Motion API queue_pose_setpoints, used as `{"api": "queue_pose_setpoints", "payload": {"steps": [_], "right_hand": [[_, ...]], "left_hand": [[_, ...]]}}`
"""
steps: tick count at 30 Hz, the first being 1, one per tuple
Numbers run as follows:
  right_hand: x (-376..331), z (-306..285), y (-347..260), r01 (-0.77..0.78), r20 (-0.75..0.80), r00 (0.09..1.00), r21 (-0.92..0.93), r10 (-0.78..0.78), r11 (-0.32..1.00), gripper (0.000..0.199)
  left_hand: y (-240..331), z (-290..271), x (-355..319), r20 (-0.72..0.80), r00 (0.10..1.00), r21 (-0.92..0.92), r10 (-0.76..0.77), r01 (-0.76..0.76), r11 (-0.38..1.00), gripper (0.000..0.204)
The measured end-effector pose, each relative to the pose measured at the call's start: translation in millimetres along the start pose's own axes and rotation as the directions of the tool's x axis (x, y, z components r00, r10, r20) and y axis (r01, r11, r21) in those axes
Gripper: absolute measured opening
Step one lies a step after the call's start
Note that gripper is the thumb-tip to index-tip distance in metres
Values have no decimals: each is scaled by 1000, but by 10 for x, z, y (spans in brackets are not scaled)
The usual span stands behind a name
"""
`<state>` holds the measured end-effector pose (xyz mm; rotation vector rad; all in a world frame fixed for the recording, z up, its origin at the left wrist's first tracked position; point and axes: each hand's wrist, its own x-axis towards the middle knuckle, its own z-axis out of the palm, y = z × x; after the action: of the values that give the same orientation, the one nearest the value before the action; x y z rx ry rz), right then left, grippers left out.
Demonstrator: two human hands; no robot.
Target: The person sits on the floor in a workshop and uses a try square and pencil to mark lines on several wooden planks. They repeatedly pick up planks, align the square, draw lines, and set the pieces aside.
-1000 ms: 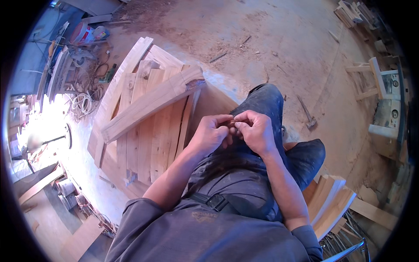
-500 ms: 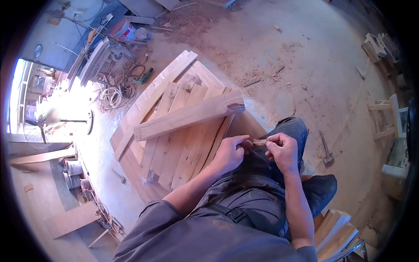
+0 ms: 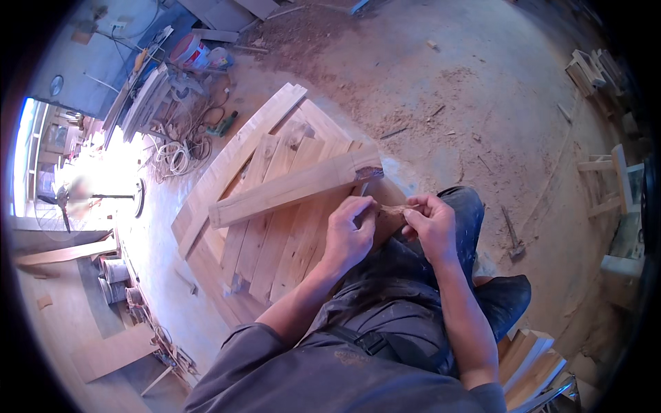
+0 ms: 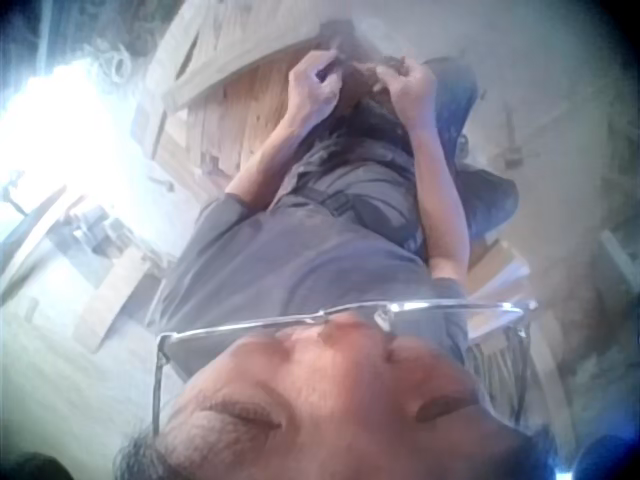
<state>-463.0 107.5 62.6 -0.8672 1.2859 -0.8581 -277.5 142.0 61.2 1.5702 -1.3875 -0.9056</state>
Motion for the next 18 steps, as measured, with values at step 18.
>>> {"api": "queue_pose_setpoints", "payload": {"steps": [18], "right_hand": [[704,562,-129,-206,-10,975,360,224,910,10]], "left_hand": [[-216,-301,717,58,883,528,466,-423,736,21]]}}
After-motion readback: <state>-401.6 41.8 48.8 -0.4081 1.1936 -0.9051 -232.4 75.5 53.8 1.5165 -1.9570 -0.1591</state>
